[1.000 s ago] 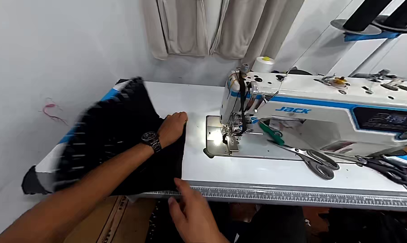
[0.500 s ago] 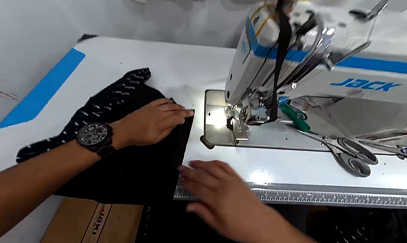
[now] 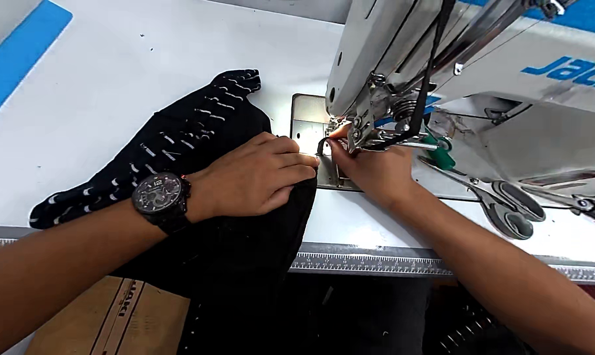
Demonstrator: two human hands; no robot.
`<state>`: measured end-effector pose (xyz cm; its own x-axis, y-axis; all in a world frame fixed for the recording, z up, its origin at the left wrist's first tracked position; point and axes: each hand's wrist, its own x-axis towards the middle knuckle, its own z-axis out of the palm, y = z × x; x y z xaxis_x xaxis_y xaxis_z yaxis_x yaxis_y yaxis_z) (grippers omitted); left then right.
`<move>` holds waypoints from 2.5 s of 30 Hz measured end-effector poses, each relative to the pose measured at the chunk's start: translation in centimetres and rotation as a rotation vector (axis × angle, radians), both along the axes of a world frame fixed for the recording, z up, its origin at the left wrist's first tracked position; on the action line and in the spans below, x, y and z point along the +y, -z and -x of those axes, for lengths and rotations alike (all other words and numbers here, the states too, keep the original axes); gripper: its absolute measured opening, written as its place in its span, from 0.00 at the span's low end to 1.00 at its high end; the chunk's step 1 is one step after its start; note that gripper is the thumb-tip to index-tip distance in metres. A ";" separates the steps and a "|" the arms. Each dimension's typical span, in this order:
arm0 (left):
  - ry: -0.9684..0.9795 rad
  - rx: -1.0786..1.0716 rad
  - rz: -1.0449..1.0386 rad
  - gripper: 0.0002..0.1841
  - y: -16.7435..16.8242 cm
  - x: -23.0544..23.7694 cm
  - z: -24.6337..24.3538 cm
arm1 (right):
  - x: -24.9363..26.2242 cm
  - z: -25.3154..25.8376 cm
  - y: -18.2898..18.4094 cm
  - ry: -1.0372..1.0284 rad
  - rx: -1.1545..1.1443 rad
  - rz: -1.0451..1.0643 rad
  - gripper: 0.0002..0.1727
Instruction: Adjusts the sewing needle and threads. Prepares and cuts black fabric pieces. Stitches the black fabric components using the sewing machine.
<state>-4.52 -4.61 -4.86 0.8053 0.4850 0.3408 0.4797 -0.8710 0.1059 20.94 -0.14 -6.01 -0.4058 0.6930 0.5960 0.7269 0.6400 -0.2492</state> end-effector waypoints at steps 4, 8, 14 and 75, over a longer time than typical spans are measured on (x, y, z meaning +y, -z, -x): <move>-0.036 0.026 0.026 0.23 -0.2 0.0 -0.2 | -0.8 0.2 -0.6 -0.015 0.093 0.271 0.11; -0.089 0.062 0.066 0.25 -0.3 0.5 -0.5 | -0.6 -0.8 -2.3 -0.130 0.149 0.491 0.07; -0.075 0.024 0.082 0.24 -0.3 1.0 -1.2 | -1.1 -1.3 -2.3 -0.114 0.192 0.510 0.10; -0.148 -0.019 0.056 0.20 -0.2 0.8 -3.2 | -13.2 -1.3 -0.1 0.001 -0.036 0.278 0.26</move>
<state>-1.35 -3.86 -4.71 0.7174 0.6167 0.3241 0.6000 -0.7833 0.1626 22.21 -13.33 -5.94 -0.4221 0.8285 0.3680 0.7392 0.5495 -0.3893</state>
